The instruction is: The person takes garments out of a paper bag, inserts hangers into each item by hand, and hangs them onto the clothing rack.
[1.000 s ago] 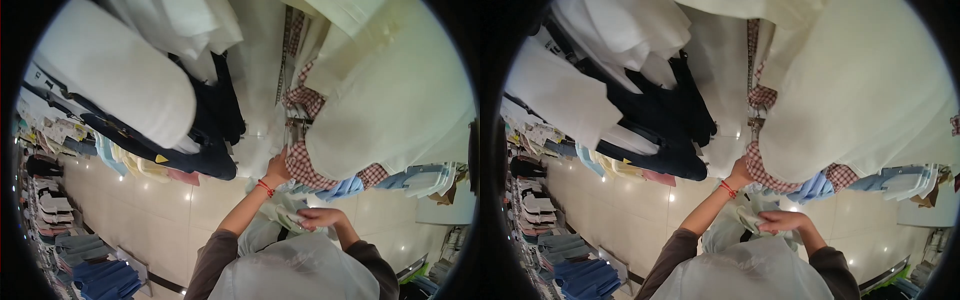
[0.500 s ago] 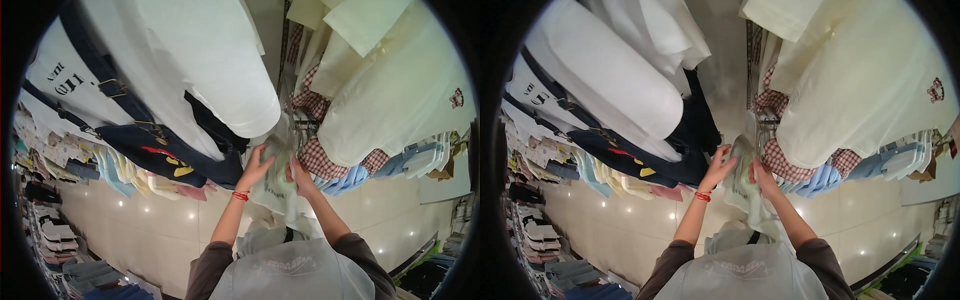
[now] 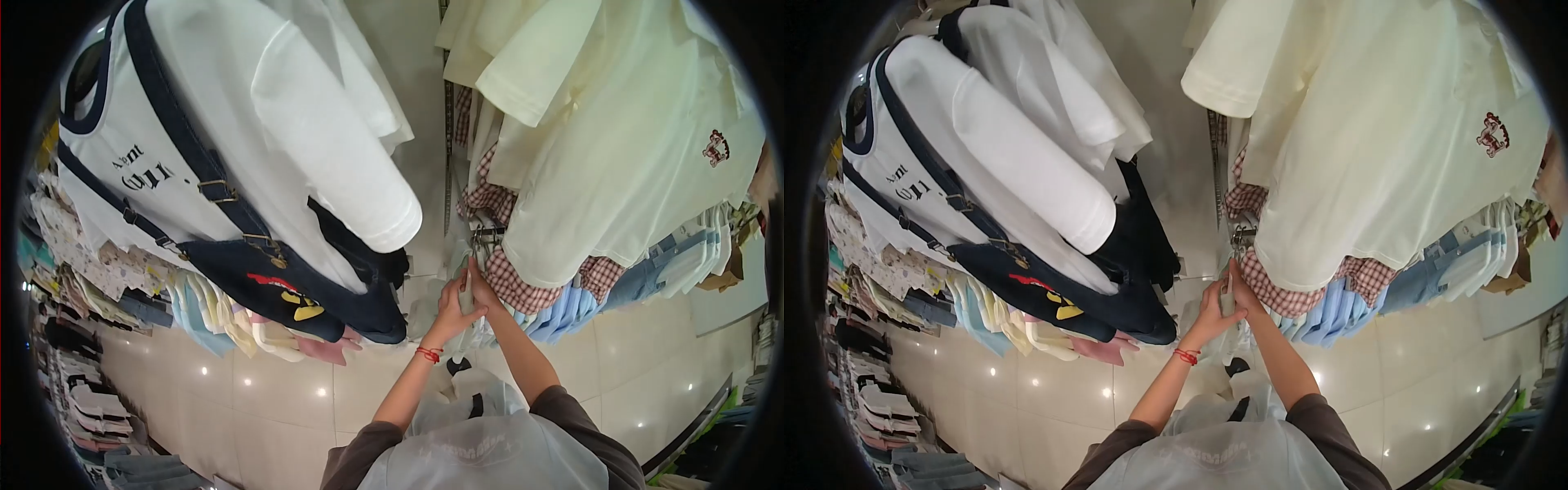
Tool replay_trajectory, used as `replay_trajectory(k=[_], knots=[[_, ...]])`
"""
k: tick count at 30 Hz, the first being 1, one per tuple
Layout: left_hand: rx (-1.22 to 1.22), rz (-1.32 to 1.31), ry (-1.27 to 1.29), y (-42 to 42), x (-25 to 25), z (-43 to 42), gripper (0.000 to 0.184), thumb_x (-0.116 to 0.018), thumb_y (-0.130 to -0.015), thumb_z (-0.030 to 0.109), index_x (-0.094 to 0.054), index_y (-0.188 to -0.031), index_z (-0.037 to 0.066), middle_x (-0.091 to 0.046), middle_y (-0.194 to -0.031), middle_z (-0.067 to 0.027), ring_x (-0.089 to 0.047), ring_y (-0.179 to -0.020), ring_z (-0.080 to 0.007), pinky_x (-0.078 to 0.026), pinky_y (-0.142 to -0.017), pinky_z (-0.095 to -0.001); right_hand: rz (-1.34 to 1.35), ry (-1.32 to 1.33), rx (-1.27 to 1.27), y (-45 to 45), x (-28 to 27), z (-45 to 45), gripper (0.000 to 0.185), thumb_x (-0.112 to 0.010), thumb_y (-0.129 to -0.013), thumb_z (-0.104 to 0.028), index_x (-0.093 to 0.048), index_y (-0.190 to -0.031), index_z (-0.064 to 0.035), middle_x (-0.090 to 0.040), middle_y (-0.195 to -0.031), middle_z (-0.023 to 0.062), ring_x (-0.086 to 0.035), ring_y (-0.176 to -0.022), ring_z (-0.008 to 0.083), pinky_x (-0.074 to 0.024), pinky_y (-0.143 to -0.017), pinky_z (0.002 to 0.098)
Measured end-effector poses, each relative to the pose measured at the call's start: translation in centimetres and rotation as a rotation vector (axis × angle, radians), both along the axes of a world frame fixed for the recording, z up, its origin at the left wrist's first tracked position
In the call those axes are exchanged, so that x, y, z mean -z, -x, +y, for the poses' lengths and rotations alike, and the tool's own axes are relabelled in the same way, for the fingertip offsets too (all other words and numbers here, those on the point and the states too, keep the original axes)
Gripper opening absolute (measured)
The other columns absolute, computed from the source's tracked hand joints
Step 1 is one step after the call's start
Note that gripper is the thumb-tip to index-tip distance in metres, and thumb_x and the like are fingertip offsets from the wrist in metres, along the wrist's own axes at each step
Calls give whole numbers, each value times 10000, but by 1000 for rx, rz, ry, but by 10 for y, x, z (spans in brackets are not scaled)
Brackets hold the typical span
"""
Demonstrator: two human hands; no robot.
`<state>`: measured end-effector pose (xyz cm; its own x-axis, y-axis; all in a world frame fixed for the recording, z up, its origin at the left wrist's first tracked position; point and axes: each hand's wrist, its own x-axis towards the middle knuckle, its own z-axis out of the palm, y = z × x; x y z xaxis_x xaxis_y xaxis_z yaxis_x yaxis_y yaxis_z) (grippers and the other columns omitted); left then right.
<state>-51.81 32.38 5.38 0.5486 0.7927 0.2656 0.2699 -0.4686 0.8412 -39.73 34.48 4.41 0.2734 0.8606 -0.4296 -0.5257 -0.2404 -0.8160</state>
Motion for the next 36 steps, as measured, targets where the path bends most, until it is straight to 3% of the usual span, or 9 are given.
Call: replay_trajectory(k=[6,9,12,13,17,22,27,34,36], knots=[[-35,288,89,6,34,-10,897,-722,-666,186,-159,-1351,47,-286,-1304,-271,-324,-1218,-409,-319,-996,-408,8,0,-3,-3,33,1,464,-457,-884,-502,-495,-947,-45,-488,-682,14,-475,-578,89,-414,-547,221],[2,155,273,3,50,-13,846,-621,-680,112,-123,-1364,72,-440,-1200,-292,-473,-1084,-430,-427,-872,-437,-137,-7,-67,-11,44,-5,416,-464,-893,-462,-504,-930,-49,-512,-741,32,-511,-680,115,-438,-649,244],[-6,358,399,-9,26,-17,777,-560,-704,78,-130,-1351,50,-543,-1033,-306,-553,-919,-447,-465,-782,-456,-590,-80,-287,-19,23,-33,383,-470,-895,-415,-509,-900,-34,-524,-809,36,-521,-801,144,-420,-775,264],[-12,391,368,-14,28,-21,741,-535,-715,70,-132,-1333,4,-573,-939,-304,-567,-867,-450,-468,-755,-469,-1019,79,-207,-17,28,-32,387,-472,-892,-380,-537,-997,-13,-562,-981,61,-508,-984,175,-364,-896,272],[22,449,327,-33,37,-22,747,-542,-717,79,-111,-1314,-48,-571,-918,-312,-573,-826,-446,-476,-700,-472,-1308,174,-184,-40,48,-51,486,-461,-890,-362,-447,-1269,-58,-453,-1301,115,-401,-1203,216,-281,-1010,308],[64,349,323,-60,66,-20,734,-520,-737,96,-89,-1309,-64,-578,-859,-309,-578,-782,-443,-472,-651,-477,-1776,8,-149,-67,100,-56,453,-418,-904,-348,-454,-1261,-72,-435,-1316,111,-396,-1206,244,-254,-1034,340],[88,280,345,-76,95,-17,725,-503,-767,141,-72,-1310,-69,-594,-844,-283,-579,-783,-440,-465,-671,-478,-1708,44,-254,-74,85,-63,428,-406,-909,-335,-470,-1248,-82,-437,-1312,110,-394,-1208,249,-249,-1037,341],[29,306,392,-54,63,-33,638,-571,-778,228,-220,-1220,-68,-600,-810,-265,-585,-763,-429,-469,-649,-482,-1671,-33,-327,-64,88,-76,410,-433,-900,-328,-505,-1210,-69,-470,-1278,119,-419,-1187,257,-271,-1019,334],[-2,320,335,-49,65,-37,570,-579,-780,228,-271,-1164,-60,-597,-783,-263,-585,-740,-427,-470,-625,-481,-1438,75,-414,-49,40,-75,422,-490,-868,-326,-522,-1176,-40,-505,-1227,140,-453,-1144,268,-302,-986,332]])
